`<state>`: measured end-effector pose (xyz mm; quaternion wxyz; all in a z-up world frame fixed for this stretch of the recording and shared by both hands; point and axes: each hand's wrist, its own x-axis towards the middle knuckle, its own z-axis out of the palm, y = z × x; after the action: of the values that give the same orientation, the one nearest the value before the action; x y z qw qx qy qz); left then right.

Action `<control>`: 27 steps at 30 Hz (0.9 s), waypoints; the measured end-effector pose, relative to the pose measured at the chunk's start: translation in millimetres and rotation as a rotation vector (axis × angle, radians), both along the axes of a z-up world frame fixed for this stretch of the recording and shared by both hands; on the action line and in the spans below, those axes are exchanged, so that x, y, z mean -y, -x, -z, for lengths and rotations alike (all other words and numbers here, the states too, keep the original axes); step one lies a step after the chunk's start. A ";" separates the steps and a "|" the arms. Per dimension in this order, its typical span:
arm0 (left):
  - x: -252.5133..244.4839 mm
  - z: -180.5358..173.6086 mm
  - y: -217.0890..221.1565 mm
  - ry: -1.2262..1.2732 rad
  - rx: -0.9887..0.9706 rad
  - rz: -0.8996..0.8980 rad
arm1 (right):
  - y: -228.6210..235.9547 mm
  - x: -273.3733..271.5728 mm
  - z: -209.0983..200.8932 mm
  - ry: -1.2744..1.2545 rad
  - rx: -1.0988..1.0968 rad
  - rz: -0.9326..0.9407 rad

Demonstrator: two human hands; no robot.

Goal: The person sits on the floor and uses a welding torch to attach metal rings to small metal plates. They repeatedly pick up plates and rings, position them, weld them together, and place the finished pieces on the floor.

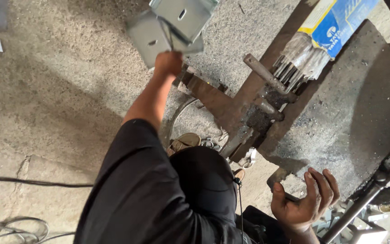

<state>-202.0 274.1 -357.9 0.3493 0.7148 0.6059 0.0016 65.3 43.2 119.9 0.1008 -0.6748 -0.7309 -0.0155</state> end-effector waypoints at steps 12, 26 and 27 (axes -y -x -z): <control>229.6 -11.3 100.7 0.114 -0.212 0.046 | -1.9 1.2 -2.1 0.058 0.029 0.031; -15.9 -118.7 -18.3 0.096 0.017 -0.063 | -7.1 0.3 2.1 0.003 -0.006 -0.009; -35.7 -115.8 -35.0 0.148 0.016 -0.071 | -5.8 1.1 2.2 0.004 -0.001 -0.010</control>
<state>-167.0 309.8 -242.1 0.4056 0.6652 0.6264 -0.0252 71.1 42.1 117.7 0.1002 -0.6711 -0.7344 -0.0132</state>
